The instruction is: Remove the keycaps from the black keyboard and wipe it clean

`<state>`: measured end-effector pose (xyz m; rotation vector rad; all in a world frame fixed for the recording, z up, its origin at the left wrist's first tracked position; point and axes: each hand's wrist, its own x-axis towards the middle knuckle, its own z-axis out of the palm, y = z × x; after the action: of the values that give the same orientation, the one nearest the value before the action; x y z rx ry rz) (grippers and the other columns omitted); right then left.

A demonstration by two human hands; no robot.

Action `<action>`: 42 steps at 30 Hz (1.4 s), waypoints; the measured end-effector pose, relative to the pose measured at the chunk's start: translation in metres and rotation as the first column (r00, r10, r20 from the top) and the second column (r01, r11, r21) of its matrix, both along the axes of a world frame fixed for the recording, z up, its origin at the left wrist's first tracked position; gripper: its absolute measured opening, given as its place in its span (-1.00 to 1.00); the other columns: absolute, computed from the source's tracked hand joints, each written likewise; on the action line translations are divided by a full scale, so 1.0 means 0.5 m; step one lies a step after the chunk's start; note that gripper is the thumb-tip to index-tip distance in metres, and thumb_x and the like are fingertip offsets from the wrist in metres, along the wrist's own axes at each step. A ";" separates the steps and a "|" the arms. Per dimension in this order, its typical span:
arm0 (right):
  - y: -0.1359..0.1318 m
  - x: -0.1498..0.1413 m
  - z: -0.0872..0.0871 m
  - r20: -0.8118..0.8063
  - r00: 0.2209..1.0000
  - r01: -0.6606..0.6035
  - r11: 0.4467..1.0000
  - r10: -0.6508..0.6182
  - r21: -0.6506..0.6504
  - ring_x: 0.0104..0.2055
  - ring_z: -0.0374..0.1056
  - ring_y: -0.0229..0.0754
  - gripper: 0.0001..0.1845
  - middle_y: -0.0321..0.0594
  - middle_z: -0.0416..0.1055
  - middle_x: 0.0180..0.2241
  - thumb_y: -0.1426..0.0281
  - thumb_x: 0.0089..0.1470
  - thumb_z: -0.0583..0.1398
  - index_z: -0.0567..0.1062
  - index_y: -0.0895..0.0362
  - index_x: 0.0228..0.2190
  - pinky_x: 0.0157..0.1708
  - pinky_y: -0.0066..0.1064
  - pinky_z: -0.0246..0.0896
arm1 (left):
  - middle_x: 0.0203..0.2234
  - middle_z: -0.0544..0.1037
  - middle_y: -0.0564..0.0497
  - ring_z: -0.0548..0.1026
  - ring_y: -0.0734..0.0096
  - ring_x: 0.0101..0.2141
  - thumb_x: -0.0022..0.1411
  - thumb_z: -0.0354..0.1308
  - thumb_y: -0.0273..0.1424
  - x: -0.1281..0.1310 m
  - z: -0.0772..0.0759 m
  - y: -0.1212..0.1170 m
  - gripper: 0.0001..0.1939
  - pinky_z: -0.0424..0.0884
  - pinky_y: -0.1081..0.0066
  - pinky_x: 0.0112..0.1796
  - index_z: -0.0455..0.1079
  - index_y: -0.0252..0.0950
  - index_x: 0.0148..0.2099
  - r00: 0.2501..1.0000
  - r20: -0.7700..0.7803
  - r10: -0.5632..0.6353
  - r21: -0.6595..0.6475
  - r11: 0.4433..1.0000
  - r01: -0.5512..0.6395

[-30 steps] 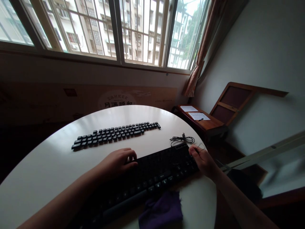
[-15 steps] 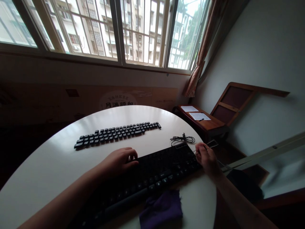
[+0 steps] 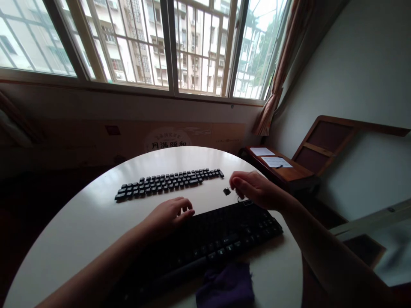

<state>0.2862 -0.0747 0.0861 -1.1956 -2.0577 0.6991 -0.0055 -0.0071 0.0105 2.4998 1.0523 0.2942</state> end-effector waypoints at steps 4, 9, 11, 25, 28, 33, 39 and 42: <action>0.033 -0.121 0.091 0.344 0.907 -0.259 0.966 0.243 0.001 -0.52 0.28 -0.33 -0.70 -0.35 0.42 -0.55 0.30 0.32 0.05 0.46 0.15 -0.38 -0.47 -0.51 0.06 | -0.25 0.53 -0.07 0.46 0.24 -0.28 0.36 -0.15 -0.01 -0.009 0.015 -0.008 -0.52 0.37 0.32 -0.25 0.40 -0.28 -0.13 0.971 0.233 -0.057 0.029 0.998 0.052; 0.064 -0.194 0.089 0.427 0.817 -0.428 0.904 0.387 0.000 -0.46 0.30 -0.31 -0.82 -0.34 0.47 -0.46 0.41 0.26 0.08 0.45 0.14 -0.35 -0.47 -0.49 0.02 | -0.43 0.46 -0.03 0.41 0.31 -0.36 0.40 -0.23 0.00 -0.012 0.014 -0.016 -0.46 0.37 0.36 -0.28 0.29 -0.28 -0.38 0.908 0.417 -0.028 0.050 0.999 0.008; 0.073 -0.195 0.077 0.410 0.822 -0.443 0.896 0.396 0.023 -0.45 0.31 -0.29 -0.81 -0.32 0.48 -0.45 0.39 0.28 0.07 0.45 0.13 -0.34 -0.46 -0.48 0.04 | -0.47 0.42 -0.01 0.39 0.34 -0.39 0.40 -0.21 0.00 -0.012 0.007 -0.015 -0.47 0.36 0.39 -0.32 0.25 -0.28 -0.42 0.892 0.452 -0.008 0.018 1.000 0.000; 0.104 -0.171 0.059 0.337 0.929 -0.261 0.914 0.151 0.310 -0.16 0.38 -0.16 -0.76 -0.14 0.48 -0.15 0.48 0.35 0.00 0.45 0.14 -0.12 -0.19 -0.34 0.26 | -0.57 0.26 0.14 0.24 0.56 -0.59 0.25 0.07 0.10 -0.005 -0.023 0.008 -0.49 0.19 0.55 -0.62 0.22 -0.30 -0.34 0.696 0.671 0.254 -0.493 0.855 0.163; 0.121 -0.177 0.035 0.390 0.875 -0.396 0.888 0.287 0.236 -0.24 0.40 -0.21 -0.81 -0.18 0.51 -0.20 0.47 0.31 0.08 0.48 0.12 -0.13 -0.29 -0.42 0.24 | -0.56 0.28 0.14 0.25 0.57 -0.60 0.21 0.13 0.09 -0.005 -0.018 0.008 -0.49 0.22 0.55 -0.63 0.26 -0.31 -0.28 0.685 0.687 0.244 -0.504 0.839 0.206; 0.145 -0.176 0.008 0.402 0.826 -0.511 0.827 0.395 0.236 -0.28 0.39 -0.26 -0.95 -0.21 0.50 -0.27 0.49 0.16 0.26 0.53 0.17 -0.28 -0.32 -0.48 0.22 | -0.57 0.27 0.14 0.25 0.57 -0.60 0.22 0.15 0.05 -0.005 -0.012 0.010 -0.51 0.25 0.53 -0.61 0.30 -0.33 -0.26 0.706 0.679 0.201 -0.494 0.836 0.238; 0.148 -0.175 0.005 0.406 0.826 -0.512 0.821 0.390 0.253 -0.32 0.38 -0.29 -0.97 -0.26 0.50 -0.32 0.45 0.16 0.27 0.52 0.16 -0.33 -0.34 -0.50 0.20 | -0.56 0.28 0.12 0.26 0.53 -0.58 0.21 0.09 0.12 -0.002 -0.012 0.011 -0.46 0.25 0.50 -0.59 0.31 -0.33 -0.26 0.733 0.654 0.188 -0.485 0.848 0.214; 0.156 -0.155 0.014 0.422 0.843 -0.459 0.855 0.332 0.243 -0.34 0.37 -0.29 -0.96 -0.27 0.52 -0.34 0.45 0.12 0.29 0.54 0.15 -0.32 -0.35 -0.49 0.16 | -0.51 0.35 0.05 0.33 0.45 -0.53 0.29 -0.08 0.13 -0.006 -0.013 0.010 -0.41 0.30 0.45 -0.53 0.38 -0.33 -0.20 0.803 0.566 0.189 -0.412 0.908 0.077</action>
<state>0.2086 0.0032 0.0933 -0.7366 -2.6596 0.2870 -0.0083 -0.0021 0.0039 1.7980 0.8111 0.7373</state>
